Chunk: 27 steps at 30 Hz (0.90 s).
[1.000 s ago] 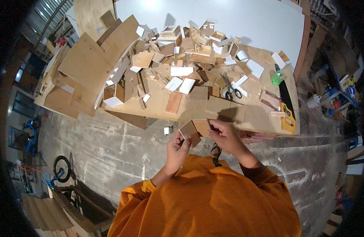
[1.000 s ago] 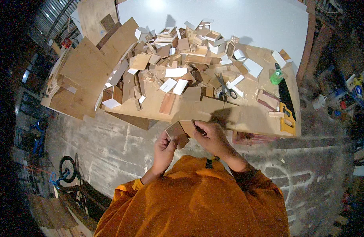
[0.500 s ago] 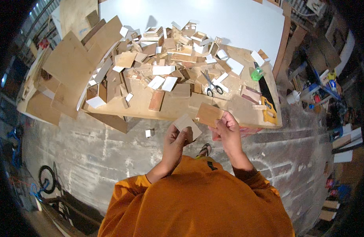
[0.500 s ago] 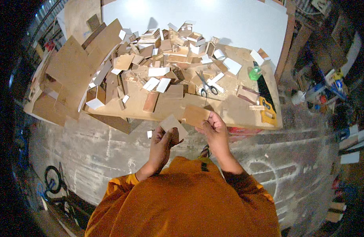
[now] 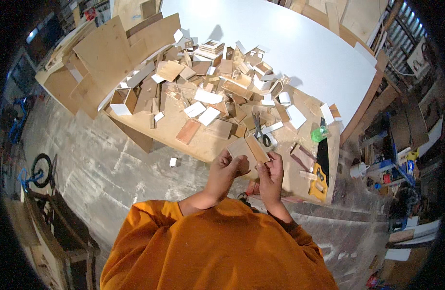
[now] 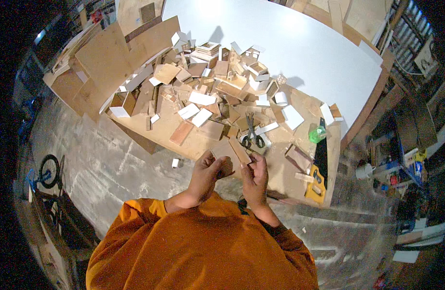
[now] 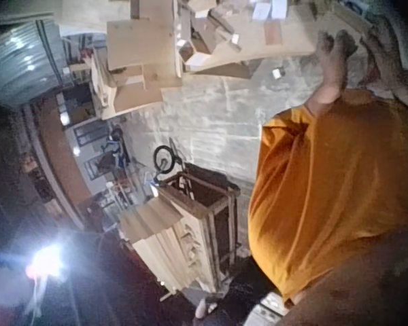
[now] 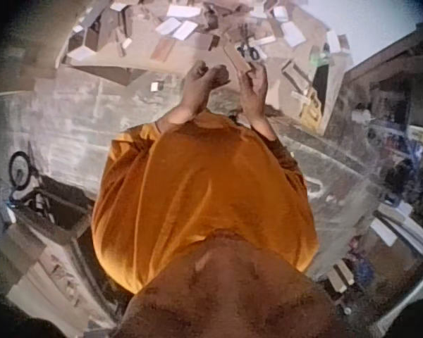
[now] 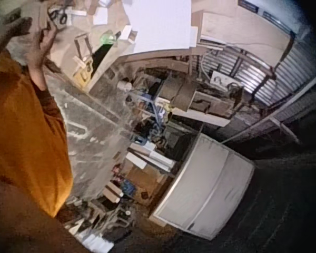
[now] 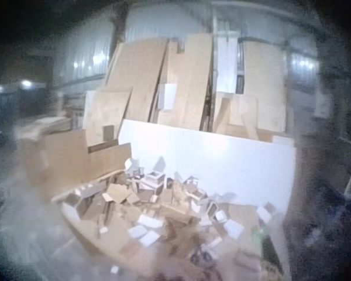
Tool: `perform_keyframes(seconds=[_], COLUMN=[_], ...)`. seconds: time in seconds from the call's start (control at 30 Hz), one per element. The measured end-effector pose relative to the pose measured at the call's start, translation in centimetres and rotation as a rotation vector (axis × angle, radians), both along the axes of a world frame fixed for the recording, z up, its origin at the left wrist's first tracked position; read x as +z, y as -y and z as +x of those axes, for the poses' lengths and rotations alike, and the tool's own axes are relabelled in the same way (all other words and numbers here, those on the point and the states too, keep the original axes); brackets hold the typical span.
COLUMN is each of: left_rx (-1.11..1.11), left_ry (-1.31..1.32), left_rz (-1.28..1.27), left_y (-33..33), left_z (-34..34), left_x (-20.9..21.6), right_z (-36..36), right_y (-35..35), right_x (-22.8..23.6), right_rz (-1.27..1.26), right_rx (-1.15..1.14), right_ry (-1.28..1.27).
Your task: The person selects small wood pieces from a pile on a table, fits them together, and applies glue to the joints using a thin stick.
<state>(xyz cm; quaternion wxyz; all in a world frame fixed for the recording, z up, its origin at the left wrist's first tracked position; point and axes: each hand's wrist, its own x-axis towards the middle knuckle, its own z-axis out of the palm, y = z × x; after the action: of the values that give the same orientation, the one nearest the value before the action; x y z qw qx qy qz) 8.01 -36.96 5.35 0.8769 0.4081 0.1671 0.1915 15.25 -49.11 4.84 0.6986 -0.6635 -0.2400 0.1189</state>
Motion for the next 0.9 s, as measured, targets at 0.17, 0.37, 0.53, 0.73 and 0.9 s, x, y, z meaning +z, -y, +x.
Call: perform_keyframes(seconds=[0.17, 0.37, 0.53, 0.73, 0.9], left_rx=[0.061, 0.041, 0.065, 0.028, 0.008], left_ry=[-0.009, 0.014, 0.062, 0.001, -0.025], left_rz=[0.034, -0.034, -0.013, 0.044, 0.013], left_y=[2.0, 3.7, 4.7, 3.9, 2.2], left_z=[4.7, 8.9, 11.1, 12.2, 11.9], left_x=[0.7, 0.9, 1.0, -0.1, 1.6], right_z=[4.4, 8.9, 11.2, 13.2, 12.8], right_y=[1.6, 3.9, 4.6, 3.6, 1.3], right_x=[-0.8, -1.5, -1.4, -2.3, -2.4], right_rz=[0.043, 0.035, 0.153, 0.189, 0.254], right_rx=[0.021, 0.062, 0.139, 0.131, 0.097], right_ry=[-0.012, 0.067, 0.018, -0.078, -0.096])
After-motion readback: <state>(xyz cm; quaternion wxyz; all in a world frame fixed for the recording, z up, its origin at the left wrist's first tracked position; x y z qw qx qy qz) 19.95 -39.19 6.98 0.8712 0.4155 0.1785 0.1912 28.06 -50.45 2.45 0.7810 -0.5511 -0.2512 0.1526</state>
